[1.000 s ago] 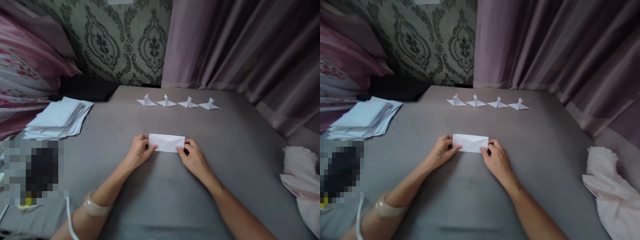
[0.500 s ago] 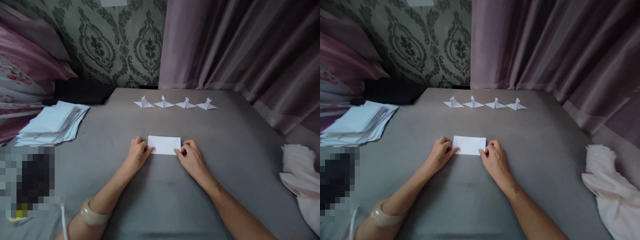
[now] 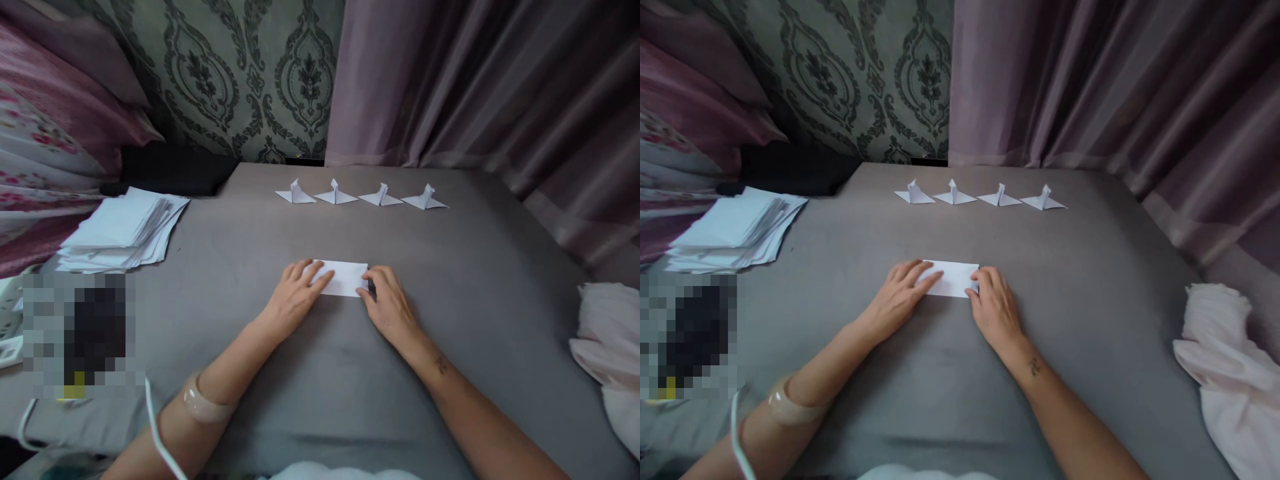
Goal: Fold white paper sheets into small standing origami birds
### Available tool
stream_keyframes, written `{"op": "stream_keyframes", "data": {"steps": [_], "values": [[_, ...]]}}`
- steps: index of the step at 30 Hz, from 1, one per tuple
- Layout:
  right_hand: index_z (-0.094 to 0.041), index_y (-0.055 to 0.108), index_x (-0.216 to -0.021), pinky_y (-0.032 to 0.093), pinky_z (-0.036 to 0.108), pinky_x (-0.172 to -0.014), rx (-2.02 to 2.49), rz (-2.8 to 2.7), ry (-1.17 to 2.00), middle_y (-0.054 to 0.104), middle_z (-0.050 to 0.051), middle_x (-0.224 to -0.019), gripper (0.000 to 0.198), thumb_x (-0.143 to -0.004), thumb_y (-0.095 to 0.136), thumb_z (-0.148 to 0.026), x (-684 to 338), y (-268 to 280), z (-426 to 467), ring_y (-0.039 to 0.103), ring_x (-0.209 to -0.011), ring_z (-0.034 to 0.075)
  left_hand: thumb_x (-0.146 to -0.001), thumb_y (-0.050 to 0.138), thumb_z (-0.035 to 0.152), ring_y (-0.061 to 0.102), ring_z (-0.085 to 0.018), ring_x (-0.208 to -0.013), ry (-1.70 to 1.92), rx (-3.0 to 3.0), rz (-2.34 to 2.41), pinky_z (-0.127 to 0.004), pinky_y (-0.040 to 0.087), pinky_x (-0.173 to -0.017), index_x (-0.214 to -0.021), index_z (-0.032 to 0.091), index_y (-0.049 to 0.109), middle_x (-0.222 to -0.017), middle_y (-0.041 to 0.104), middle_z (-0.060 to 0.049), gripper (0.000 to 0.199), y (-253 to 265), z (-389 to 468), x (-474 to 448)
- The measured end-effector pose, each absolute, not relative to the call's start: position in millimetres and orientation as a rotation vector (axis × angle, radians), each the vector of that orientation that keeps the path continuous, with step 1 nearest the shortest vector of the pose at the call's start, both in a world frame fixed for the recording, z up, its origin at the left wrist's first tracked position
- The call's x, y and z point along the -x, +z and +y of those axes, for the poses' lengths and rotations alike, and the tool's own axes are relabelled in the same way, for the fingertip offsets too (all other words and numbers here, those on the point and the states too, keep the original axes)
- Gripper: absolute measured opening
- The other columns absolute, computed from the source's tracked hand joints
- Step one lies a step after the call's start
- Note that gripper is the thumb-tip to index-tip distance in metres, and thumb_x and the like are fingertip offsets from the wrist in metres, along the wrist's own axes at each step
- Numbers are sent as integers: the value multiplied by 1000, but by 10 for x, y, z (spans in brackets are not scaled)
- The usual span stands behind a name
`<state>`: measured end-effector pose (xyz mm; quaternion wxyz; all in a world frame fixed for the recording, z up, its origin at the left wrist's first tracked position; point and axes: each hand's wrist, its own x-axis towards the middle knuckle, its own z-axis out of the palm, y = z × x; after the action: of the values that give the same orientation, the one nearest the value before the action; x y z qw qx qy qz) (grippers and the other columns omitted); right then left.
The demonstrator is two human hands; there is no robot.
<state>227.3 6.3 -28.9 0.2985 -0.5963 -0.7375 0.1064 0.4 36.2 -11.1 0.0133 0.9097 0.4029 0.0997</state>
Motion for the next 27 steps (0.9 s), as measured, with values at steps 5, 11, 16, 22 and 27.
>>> {"op": "stream_keyframes", "data": {"steps": [5, 11, 16, 22, 27], "values": [[-20, 61, -106, 49, 37, -95, 1201, -2205, 397, 62, 9, -110, 33, -91, 37, -2, -2135, -240, 39, 55, -108, 21, -93, 34, 10, 33, -26, -141, 99, -2940, 1010, -38, 32, -112, -139, 6, 41, -148, 41, -18, 46, -181, 231, -136], [-17, 63, -117, 52, 36, -95, 1168, -2339, 350, 67, 9, -115, 35, -91, 43, -5, -2128, -208, -13, 59, -108, 21, -97, 33, 14, 42, -26, -135, 54, -2987, 1037, -42, 30, -114, -129, 3, 51, -137, 54, -20, 39, -174, 151, -145], [-14, 51, -136, 47, 37, -104, 1206, -2475, 345, 61, 11, -131, 50, -89, 41, -1, -2188, -165, -105, 56, -122, 21, -88, 42, 7, 52, -25, -125, -94, -2879, 1191, -38, 42, -106, -113, 6, 61, -126, 61, -19, 31, -30, 69, -20], [-17, 57, -130, 50, 36, -100, 1362, -2458, 422, 65, 10, -127, 46, -88, 43, -5, -2332, -27, -151, 61, -117, 22, -92, 44, 13, 61, -23, -103, -99, -2772, 1214, -32, 51, -84, -96, 11, 63, -108, 64, -13, 19, 147, 47, 18], [-26, 64, -121, 53, 33, -88, 1523, -2378, 467, 71, 3, -115, 39, -90, 45, -11, -2489, 114, -114, 68, -101, 21, -98, 41, 29, 59, -22, -80, -12, -2771, 1407, -33, 46, -68, -85, 13, 63, -85, 63, -9, 30, 146, 135, -93]]}}
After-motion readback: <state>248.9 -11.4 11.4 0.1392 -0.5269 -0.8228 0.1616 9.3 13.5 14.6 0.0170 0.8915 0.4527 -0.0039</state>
